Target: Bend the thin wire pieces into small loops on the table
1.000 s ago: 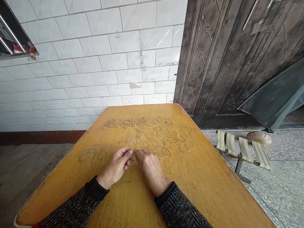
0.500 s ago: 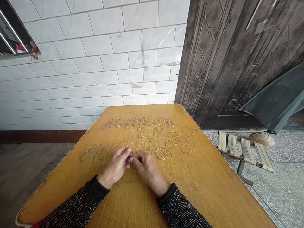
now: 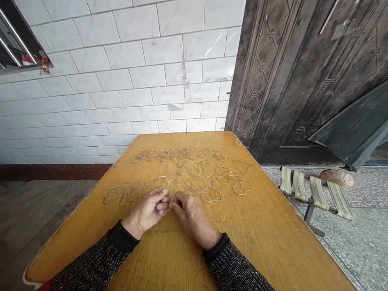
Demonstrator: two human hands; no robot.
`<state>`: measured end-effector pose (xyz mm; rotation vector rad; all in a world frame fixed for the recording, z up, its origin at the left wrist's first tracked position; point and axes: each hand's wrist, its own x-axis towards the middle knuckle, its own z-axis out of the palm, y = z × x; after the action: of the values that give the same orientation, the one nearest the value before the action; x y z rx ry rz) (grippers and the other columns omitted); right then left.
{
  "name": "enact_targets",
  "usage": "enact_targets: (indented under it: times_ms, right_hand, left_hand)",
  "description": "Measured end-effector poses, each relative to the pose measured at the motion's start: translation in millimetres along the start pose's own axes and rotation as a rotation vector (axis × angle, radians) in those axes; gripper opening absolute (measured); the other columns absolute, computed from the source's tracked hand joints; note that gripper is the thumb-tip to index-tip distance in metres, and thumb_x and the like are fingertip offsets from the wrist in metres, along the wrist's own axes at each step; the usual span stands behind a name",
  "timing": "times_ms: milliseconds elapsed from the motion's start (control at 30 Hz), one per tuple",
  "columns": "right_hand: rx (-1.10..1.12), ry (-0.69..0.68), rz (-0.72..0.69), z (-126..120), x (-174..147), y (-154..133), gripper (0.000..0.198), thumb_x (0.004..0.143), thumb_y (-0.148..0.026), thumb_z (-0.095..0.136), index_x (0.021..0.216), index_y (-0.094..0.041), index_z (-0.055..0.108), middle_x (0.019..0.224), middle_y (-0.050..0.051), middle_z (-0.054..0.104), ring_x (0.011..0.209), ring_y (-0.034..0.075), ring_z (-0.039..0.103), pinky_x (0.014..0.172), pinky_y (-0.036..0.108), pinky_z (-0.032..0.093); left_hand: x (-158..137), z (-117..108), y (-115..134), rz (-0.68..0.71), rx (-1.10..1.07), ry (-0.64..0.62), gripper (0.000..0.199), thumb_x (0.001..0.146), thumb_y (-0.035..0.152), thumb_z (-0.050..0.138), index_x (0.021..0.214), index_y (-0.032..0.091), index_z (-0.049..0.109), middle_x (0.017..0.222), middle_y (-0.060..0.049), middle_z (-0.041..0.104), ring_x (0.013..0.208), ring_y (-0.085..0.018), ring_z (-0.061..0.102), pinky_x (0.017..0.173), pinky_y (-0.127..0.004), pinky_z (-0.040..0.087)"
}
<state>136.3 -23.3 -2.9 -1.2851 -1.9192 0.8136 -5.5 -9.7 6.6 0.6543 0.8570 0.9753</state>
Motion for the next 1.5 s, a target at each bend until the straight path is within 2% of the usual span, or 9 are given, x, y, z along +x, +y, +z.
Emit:
enact_targets:
  times_ms: [100, 233, 633, 967, 1033, 1133, 1300, 1400, 1500]
  right_hand:
    - [0.078, -0.019, 0.017, 0, 1, 4, 0.022, 0.078, -0.025, 0.047, 0.058, -0.018, 0.040, 0.052, -0.004, 0.042, 0.049, 0.009, 0.035, 0.048, 0.023, 0.026]
    - [0.359, -0.085, 0.075, 0, 2, 5, 0.021, 0.081, -0.035, 0.045, 0.069, -0.018, 0.047, 0.054, -0.003, 0.049, 0.047, 0.009, 0.042, 0.047, 0.021, 0.032]
    - [0.665, 0.125, 0.112, 1, 8, 0, 0.025, 0.070, -0.040, 0.056, 0.066, -0.017, 0.049, 0.049, -0.005, 0.047, 0.038, 0.005, 0.039, 0.038, 0.019, 0.030]
    - [0.629, 0.149, 0.144, -3, 7, -2, 0.026, 0.068, -0.039, 0.057, 0.058, -0.018, 0.045, 0.045, -0.007, 0.043, 0.034, 0.004, 0.036, 0.035, 0.018, 0.028]
    - [0.593, 0.134, 0.147, -4, 7, -1, 0.026, 0.069, -0.037, 0.055, 0.056, -0.018, 0.044, 0.044, -0.007, 0.042, 0.034, 0.004, 0.036, 0.035, 0.018, 0.028]
    - [0.549, 0.109, 0.164, -3, 7, 0, 0.023, 0.069, -0.034, 0.054, 0.056, -0.018, 0.044, 0.045, -0.006, 0.042, 0.033, 0.004, 0.036, 0.035, 0.018, 0.027]
    - [0.508, 0.083, 0.204, 0, 7, 1, 0.019, 0.068, -0.029, 0.053, 0.056, -0.017, 0.045, 0.044, -0.007, 0.041, 0.032, 0.004, 0.035, 0.034, 0.018, 0.025]
    - [0.517, 0.078, 0.198, 1, 7, 1, 0.017, 0.068, -0.028, 0.053, 0.057, -0.017, 0.046, 0.043, -0.007, 0.041, 0.032, 0.004, 0.036, 0.034, 0.017, 0.025]
    - [0.521, 0.057, 0.195, 1, 6, 0, 0.015, 0.068, -0.027, 0.053, 0.059, -0.017, 0.048, 0.042, -0.007, 0.041, 0.033, 0.004, 0.037, 0.035, 0.017, 0.026]
  left_hand:
    - [0, -1, 1, 0.017, 0.030, -0.014, 0.031, 0.058, 0.028, 0.073, 0.063, 0.015, 0.046, 0.054, 0.007, 0.046, 0.039, 0.000, 0.033, 0.039, -0.014, 0.024]
    - [1, -2, -1, 0.143, 0.140, 0.006, 0.029, 0.061, 0.031, 0.072, 0.066, 0.015, 0.049, 0.056, 0.006, 0.046, 0.043, -0.002, 0.037, 0.039, -0.016, 0.025]
    - [-2, -3, -5, 0.213, 0.369, -0.099, 0.019, 0.069, 0.028, 0.067, 0.078, 0.014, 0.057, 0.064, 0.002, 0.054, 0.054, -0.007, 0.049, 0.047, -0.020, 0.036]
    - [-9, -3, 7, 0.157, 0.367, -0.169, 0.024, 0.068, 0.030, 0.067, 0.086, 0.014, 0.064, 0.088, -0.007, 0.061, 0.077, -0.014, 0.057, 0.059, -0.022, 0.042]
    - [-9, -4, 11, 0.223, 0.435, -0.112, 0.026, 0.070, 0.036, 0.063, 0.086, 0.015, 0.064, 0.093, -0.008, 0.060, 0.075, -0.013, 0.055, 0.053, -0.020, 0.040]
    - [-7, -8, 18, 0.409, 0.603, 0.053, 0.024, 0.072, 0.037, 0.061, 0.084, 0.016, 0.063, 0.086, -0.005, 0.061, 0.064, -0.010, 0.051, 0.047, -0.018, 0.035]
    - [-4, -11, 21, 0.758, 0.973, 0.175, 0.010, 0.071, 0.026, 0.061, 0.074, 0.018, 0.065, 0.072, -0.003, 0.064, 0.061, -0.012, 0.052, 0.059, -0.023, 0.040]
    - [-3, -10, 18, 0.841, 1.083, 0.194, 0.011, 0.074, 0.023, 0.057, 0.078, 0.018, 0.066, 0.074, -0.005, 0.066, 0.062, -0.013, 0.055, 0.061, -0.024, 0.041]
    - [-3, -9, 15, 0.830, 1.095, 0.185, 0.012, 0.074, 0.021, 0.054, 0.079, 0.018, 0.065, 0.072, -0.005, 0.066, 0.061, -0.013, 0.056, 0.059, -0.023, 0.041]
